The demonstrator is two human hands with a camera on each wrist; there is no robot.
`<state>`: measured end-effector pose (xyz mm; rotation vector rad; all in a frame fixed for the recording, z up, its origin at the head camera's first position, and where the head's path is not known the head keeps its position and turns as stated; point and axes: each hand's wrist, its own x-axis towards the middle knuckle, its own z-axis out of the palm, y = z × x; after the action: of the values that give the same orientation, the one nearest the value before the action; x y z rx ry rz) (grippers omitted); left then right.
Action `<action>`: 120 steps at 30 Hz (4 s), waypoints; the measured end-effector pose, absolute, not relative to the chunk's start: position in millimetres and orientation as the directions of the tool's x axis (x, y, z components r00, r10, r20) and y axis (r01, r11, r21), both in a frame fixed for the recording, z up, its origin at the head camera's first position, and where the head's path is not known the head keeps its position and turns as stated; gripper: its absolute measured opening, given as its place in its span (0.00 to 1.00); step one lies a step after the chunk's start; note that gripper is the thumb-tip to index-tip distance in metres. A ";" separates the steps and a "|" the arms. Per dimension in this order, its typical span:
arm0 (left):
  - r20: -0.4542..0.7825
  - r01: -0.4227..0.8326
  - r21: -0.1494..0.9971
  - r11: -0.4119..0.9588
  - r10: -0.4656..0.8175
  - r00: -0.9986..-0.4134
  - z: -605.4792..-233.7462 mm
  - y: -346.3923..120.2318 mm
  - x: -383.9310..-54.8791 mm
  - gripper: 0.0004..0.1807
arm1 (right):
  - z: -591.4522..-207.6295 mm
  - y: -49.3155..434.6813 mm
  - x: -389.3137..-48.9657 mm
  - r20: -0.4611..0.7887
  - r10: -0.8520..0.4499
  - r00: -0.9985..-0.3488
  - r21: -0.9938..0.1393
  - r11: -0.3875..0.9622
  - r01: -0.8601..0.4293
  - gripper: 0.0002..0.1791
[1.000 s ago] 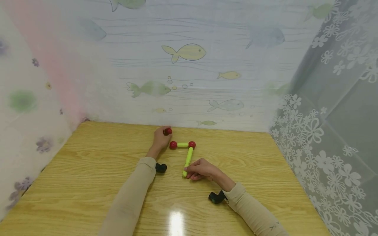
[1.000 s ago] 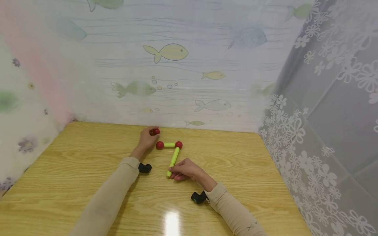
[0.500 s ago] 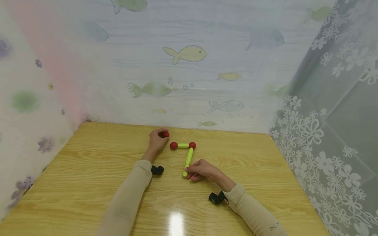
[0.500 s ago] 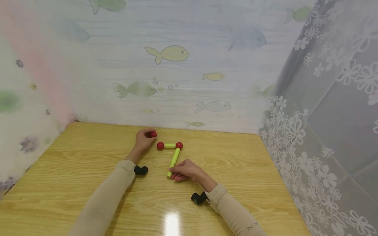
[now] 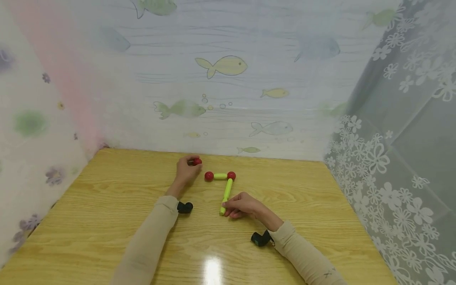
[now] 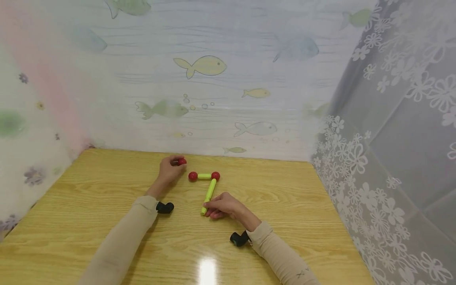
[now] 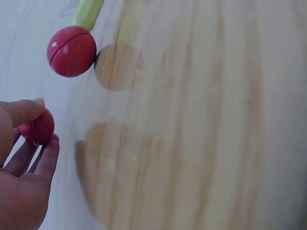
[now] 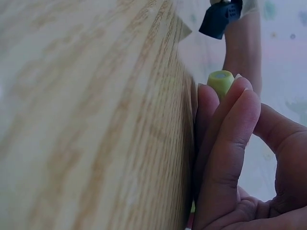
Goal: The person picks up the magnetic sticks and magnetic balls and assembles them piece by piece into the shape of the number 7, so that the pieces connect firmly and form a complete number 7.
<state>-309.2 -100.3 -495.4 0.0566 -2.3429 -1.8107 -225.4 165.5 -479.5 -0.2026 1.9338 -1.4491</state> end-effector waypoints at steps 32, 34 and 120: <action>0.259 0.213 0.914 0.345 -0.095 -0.961 -476.5 -95.8 -270.6 0.19 | -477.4 165.4 -226.4 -0.437 -0.501 -0.747 -0.890 0.361 0.278 0.15; 0.255 0.212 0.914 0.345 -0.085 -0.963 -476.1 -95.8 -267.9 0.19 | -476.8 165.6 -226.3 -0.436 -0.503 -0.746 -0.890 0.362 0.276 0.15; -0.078 0.037 0.944 0.327 0.331 -0.940 -482.9 -78.8 -178.3 0.18 | -478.1 165.4 -224.0 -0.435 -0.502 -0.747 -0.893 0.347 0.287 0.15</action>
<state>-178.3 -78.8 -482.9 -0.3929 -2.7586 -1.9500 -224.0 165.4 -478.1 -0.1880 1.9268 -1.4692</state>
